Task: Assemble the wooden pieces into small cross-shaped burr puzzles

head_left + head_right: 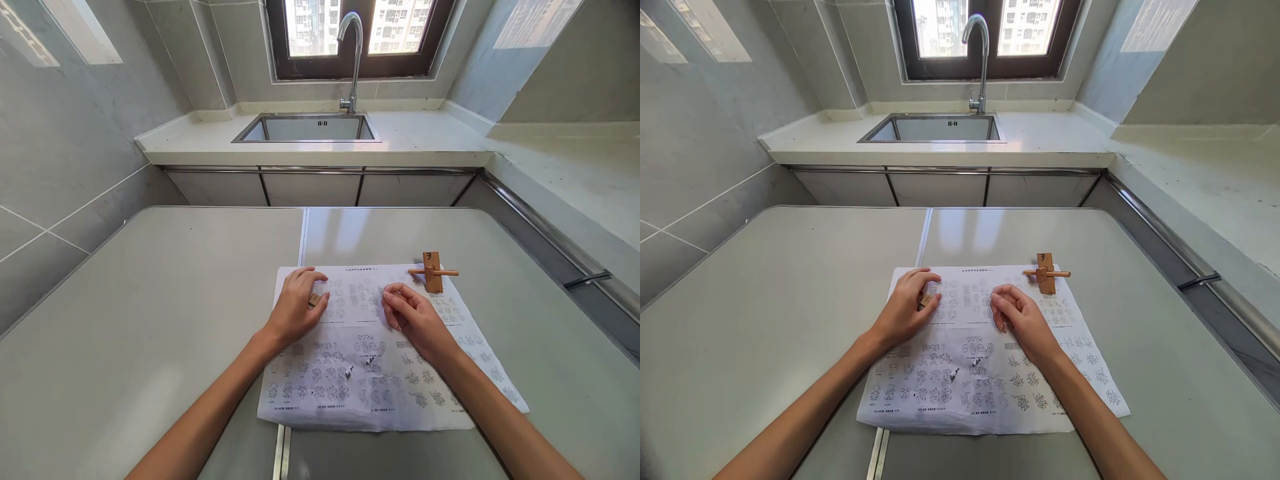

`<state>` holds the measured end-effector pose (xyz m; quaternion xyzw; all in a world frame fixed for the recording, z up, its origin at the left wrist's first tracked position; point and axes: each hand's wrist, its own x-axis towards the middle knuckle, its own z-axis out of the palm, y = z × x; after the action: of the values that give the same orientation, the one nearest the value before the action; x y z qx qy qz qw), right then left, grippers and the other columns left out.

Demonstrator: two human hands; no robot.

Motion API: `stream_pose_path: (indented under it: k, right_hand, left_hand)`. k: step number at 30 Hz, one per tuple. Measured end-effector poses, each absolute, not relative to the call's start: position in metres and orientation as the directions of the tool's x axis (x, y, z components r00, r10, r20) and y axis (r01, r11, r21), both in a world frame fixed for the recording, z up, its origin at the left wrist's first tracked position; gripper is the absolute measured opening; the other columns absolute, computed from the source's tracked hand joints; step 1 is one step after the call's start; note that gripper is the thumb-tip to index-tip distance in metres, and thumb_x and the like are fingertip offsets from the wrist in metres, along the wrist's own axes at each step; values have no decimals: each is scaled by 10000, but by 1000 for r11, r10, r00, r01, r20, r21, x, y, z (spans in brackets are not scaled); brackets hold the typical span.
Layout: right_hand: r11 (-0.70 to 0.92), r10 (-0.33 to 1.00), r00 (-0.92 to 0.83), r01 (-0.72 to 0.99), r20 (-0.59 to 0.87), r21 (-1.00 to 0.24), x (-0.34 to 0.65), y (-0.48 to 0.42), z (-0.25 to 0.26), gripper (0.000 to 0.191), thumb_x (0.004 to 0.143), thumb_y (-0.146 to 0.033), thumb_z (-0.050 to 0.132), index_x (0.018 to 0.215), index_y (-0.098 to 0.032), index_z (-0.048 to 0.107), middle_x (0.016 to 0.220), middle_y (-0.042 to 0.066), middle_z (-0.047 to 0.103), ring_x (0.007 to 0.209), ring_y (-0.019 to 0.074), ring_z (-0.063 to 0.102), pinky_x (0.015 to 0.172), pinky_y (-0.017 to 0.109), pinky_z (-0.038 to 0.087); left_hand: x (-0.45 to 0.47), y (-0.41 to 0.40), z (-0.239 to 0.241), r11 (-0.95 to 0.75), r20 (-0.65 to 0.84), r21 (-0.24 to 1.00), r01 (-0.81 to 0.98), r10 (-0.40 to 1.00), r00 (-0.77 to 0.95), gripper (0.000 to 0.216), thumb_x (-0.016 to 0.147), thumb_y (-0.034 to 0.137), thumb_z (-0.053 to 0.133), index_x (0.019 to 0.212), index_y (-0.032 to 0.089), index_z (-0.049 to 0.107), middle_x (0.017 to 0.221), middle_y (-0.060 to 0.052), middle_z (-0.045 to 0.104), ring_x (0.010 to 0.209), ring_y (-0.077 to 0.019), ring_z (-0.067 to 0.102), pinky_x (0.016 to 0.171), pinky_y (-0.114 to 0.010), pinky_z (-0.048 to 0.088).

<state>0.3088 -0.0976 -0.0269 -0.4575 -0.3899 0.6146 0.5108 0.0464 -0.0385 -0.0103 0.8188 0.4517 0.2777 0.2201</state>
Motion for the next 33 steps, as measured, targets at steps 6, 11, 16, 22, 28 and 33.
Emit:
stream_pose_path:
  k: [6, 11, 16, 22, 28, 33]
  right_hand:
    - [-98, 987, -126, 13, -99, -995, 299, -103, -29, 296, 994, -516, 675, 982, -224, 625, 670, -41, 540, 602, 140, 483, 594, 280, 382]
    - [63, 984, -178, 296, 10, -953, 291, -111, -32, 244, 997, -461, 668, 1086, -237, 631, 796, -12, 576, 645, 154, 491, 606, 295, 408]
    - [237, 953, -276, 414, 127, -879, 286, -114, -32, 198, 988, -354, 676, 1152, -258, 620, 978, 24, 618, 637, 146, 470, 613, 304, 447]
    - [326, 928, -324, 467, 184, -822, 286, -114, -31, 237, 971, -266, 673, 1196, -267, 598, 1116, 64, 624, 717, 166, 580, 641, 316, 520]
    - [426, 897, -356, 546, 260, -722, 279, -117, -31, 325, 961, -216, 668, 1262, -281, 566, 1240, 95, 606, 852, 203, 673, 763, 375, 595]
    - [463, 883, -358, 552, 304, -694, 277, -117, -35, 296, 967, -194, 685, 1233, -274, 582, 1202, 81, 638, 805, 186, 693, 738, 355, 600]
  left_hand:
    - [64, -57, -15, -520, 299, 732, 440, 825, 479, 296, 961, 216, 628, 1255, 227, 597, 1431, -120, 617, 1467, -317, 457, 1215, -535, 428]
    - [62, -53, -18, -557, 343, 695, 455, 813, 471, 253, 1019, 232, 569, 1270, 222, 595, 1444, -137, 593, 1402, -298, 519, 1176, -516, 467]
    - [53, -42, -22, -547, 342, 612, 571, 834, 433, 228, 1052, 224, 506, 1254, 197, 608, 1298, -131, 678, 1254, -295, 606, 1093, -516, 509]
    - [54, -43, -22, -525, 294, 606, 598, 846, 446, 215, 1033, 216, 542, 1233, 197, 618, 1226, -120, 699, 1181, -293, 630, 993, -471, 554]
    - [66, -56, -22, -581, 307, 557, 594, 808, 502, 191, 1034, 197, 525, 1213, 189, 593, 1203, -114, 684, 1115, -284, 606, 977, -468, 541]
    - [74, -65, -20, -599, 276, 551, 581, 788, 550, 193, 1023, 194, 515, 1196, 178, 596, 1157, -123, 663, 1060, -284, 613, 937, -468, 547]
